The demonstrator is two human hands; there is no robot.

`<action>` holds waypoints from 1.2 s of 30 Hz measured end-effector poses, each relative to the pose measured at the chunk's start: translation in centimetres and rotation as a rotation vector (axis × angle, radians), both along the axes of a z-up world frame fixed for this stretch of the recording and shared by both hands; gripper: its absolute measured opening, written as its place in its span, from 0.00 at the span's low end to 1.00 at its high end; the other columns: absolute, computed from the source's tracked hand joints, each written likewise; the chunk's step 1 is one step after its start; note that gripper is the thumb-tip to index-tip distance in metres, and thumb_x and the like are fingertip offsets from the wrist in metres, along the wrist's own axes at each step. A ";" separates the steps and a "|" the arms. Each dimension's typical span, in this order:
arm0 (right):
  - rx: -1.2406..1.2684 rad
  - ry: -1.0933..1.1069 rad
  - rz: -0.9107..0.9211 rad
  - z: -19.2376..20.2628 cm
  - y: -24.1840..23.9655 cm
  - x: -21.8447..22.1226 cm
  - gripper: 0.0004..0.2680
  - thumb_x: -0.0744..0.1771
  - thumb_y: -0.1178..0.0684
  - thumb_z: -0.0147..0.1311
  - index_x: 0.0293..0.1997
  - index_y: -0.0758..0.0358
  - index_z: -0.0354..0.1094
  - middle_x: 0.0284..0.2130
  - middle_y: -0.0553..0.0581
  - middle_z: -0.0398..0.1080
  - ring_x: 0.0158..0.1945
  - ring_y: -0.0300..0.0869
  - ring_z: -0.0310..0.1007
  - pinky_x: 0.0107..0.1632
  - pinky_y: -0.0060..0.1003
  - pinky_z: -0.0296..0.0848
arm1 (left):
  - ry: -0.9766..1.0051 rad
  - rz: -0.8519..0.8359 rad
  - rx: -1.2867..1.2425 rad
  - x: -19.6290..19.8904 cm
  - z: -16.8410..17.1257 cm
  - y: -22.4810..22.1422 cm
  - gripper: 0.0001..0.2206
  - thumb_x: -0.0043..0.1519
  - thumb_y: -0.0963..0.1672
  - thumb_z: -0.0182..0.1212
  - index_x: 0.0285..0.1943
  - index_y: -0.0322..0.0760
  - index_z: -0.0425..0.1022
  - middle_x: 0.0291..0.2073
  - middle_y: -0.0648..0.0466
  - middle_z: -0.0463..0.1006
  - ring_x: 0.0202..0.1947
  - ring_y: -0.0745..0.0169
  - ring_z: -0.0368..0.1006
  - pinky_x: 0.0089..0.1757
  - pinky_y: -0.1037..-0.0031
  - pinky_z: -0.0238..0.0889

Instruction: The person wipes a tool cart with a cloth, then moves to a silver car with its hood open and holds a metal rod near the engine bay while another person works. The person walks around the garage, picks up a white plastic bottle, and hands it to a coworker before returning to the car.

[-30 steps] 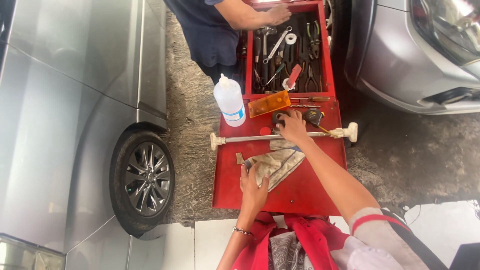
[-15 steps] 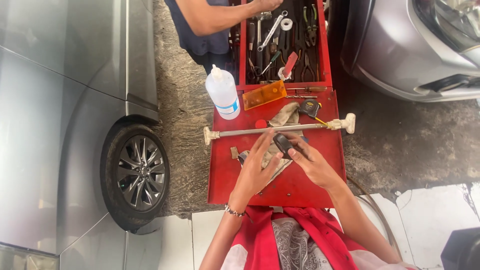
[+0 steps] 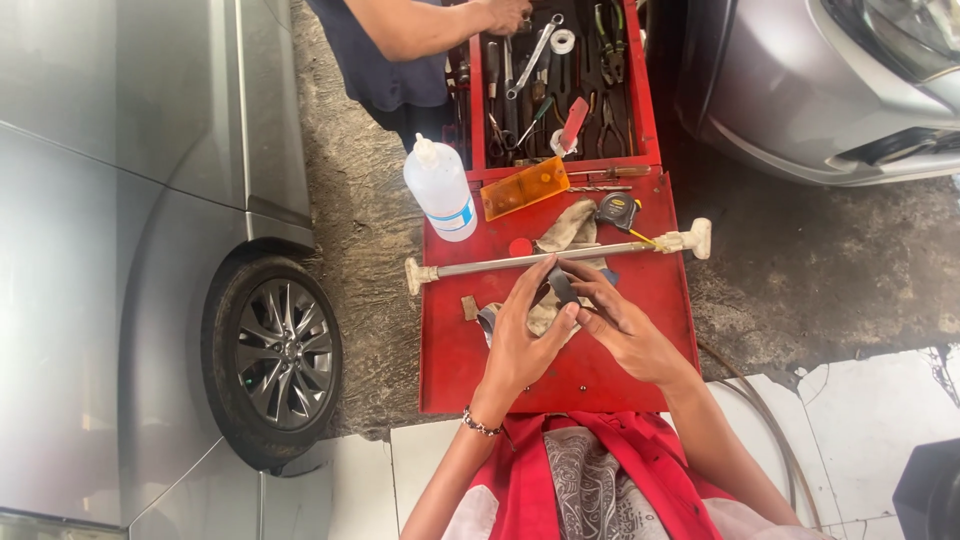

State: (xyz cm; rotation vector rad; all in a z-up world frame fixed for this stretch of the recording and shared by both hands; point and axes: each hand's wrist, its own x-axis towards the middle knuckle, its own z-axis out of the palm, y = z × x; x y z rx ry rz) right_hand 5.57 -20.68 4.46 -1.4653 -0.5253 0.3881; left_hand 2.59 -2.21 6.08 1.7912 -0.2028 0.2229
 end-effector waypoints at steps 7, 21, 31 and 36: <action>-0.016 -0.038 0.055 0.5 1.1 0.6 0.12 0.71 0.57 0.47 0.63 0.68 0.64 0.73 0.60 0.51 0.74 0.48 0.55 0.69 0.44 0.62 | 0.040 0.037 -0.130 0.1 -0.1 1.2 0.22 0.66 0.42 0.62 0.68 0.28 0.68 0.63 0.43 0.75 0.62 0.53 0.76 0.59 0.67 0.69; -0.046 0.066 -0.050 0.2 0.7 0.5 0.13 0.71 0.52 0.48 0.58 0.72 0.67 0.67 0.59 0.61 0.69 0.44 0.62 0.67 0.40 0.65 | 0.233 0.051 -0.163 0.6 -0.8 2.0 0.17 0.70 0.44 0.57 0.66 0.30 0.74 0.41 0.49 0.82 0.42 0.69 0.76 0.42 0.77 0.71; -0.261 0.210 -0.275 1.6 0.7 -0.4 0.13 0.69 0.47 0.53 0.51 0.69 0.72 0.50 0.52 0.73 0.46 0.35 0.70 0.47 0.31 0.69 | 0.334 -0.054 -0.342 0.8 -3.1 1.4 0.16 0.72 0.46 0.52 0.52 0.23 0.76 0.38 0.51 0.82 0.42 0.70 0.79 0.45 0.74 0.76; -0.398 0.250 -0.342 1.3 0.7 -0.3 0.15 0.69 0.43 0.53 0.49 0.68 0.75 0.34 0.52 0.73 0.36 0.34 0.66 0.38 0.30 0.66 | 0.393 -0.127 -0.414 1.0 -3.6 1.4 0.17 0.71 0.47 0.53 0.51 0.22 0.76 0.38 0.52 0.81 0.41 0.69 0.78 0.45 0.74 0.76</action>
